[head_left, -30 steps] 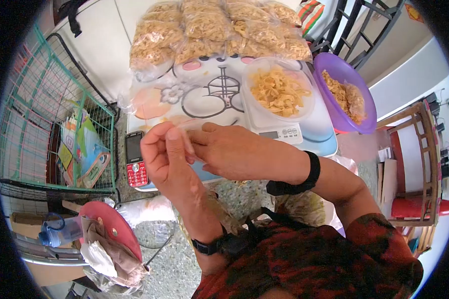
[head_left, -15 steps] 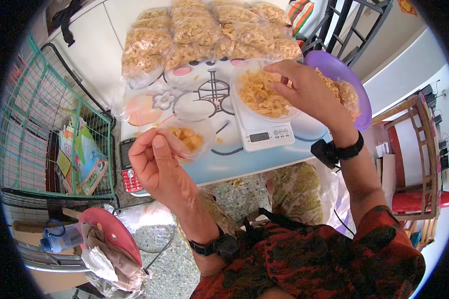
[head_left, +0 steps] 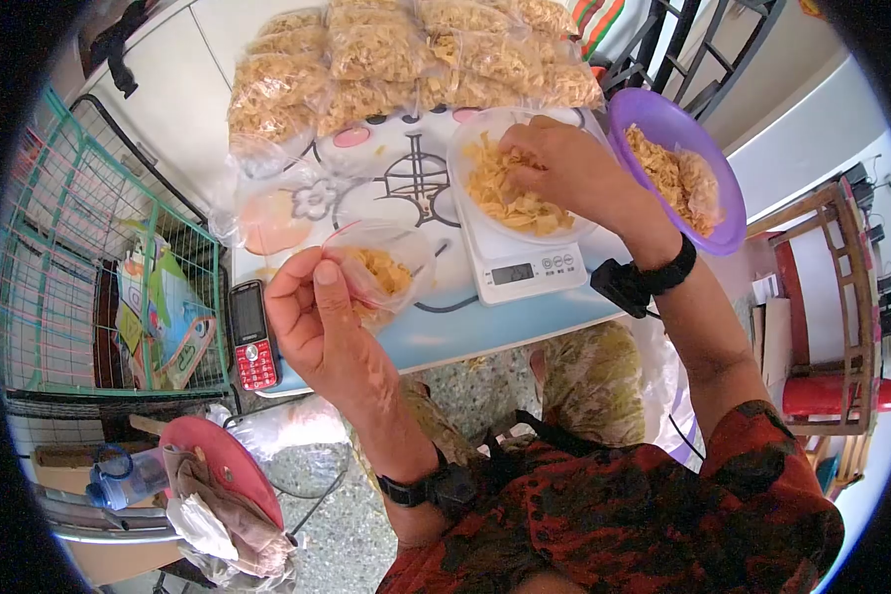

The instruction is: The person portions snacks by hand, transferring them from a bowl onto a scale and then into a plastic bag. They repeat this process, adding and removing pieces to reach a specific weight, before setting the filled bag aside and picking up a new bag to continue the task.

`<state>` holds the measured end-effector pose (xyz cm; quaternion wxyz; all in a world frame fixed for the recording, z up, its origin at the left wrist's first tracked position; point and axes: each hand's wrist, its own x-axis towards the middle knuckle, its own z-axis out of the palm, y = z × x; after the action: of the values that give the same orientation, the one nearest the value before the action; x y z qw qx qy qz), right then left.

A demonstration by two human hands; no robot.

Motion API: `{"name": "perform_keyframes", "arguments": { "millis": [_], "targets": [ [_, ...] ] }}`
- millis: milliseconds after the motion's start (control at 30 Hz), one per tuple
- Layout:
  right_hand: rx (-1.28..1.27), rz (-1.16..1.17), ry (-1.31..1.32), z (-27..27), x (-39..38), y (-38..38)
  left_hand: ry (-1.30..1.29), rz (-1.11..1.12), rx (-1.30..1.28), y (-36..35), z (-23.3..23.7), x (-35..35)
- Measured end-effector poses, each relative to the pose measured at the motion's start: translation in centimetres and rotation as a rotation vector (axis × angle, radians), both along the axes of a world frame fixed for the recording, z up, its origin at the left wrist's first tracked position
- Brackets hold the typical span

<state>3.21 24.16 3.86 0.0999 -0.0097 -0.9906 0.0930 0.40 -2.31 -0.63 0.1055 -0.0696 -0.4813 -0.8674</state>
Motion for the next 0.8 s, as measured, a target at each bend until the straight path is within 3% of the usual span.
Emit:
{"name": "perform_keyframes", "arguments": {
  "millis": [167, 367, 567, 667, 767, 800],
  "targets": [
    [-0.063, 0.043, 0.207, 0.6, 0.3, 1.1, -0.001, -0.032, 0.013, -0.2, -0.1, 0.0],
    [-0.775, -0.215, 0.034, 3.6, 2.0, 1.7, -0.025, -0.003, 0.022, 0.0, 0.0, 0.0],
    [-1.235, -0.123, 0.238, 3.1, 2.0, 1.8, -0.011, -0.058, 0.037, -0.1, 0.1, 0.2],
    [-0.96, -0.085, 0.199, 2.4, 1.8, 1.9, -0.025, -0.062, 0.039, -0.1, 0.2, 0.3],
    [-0.41, -0.093, 0.137, 1.8, 2.3, 1.5, -0.01, -0.07, 0.04, -0.1, 0.1, 0.3],
    [-0.342, -0.051, 0.116, 1.8, 2.5, 1.2, -0.018, -0.069, 0.038, -0.1, 0.2, 0.2]
  ]
}}
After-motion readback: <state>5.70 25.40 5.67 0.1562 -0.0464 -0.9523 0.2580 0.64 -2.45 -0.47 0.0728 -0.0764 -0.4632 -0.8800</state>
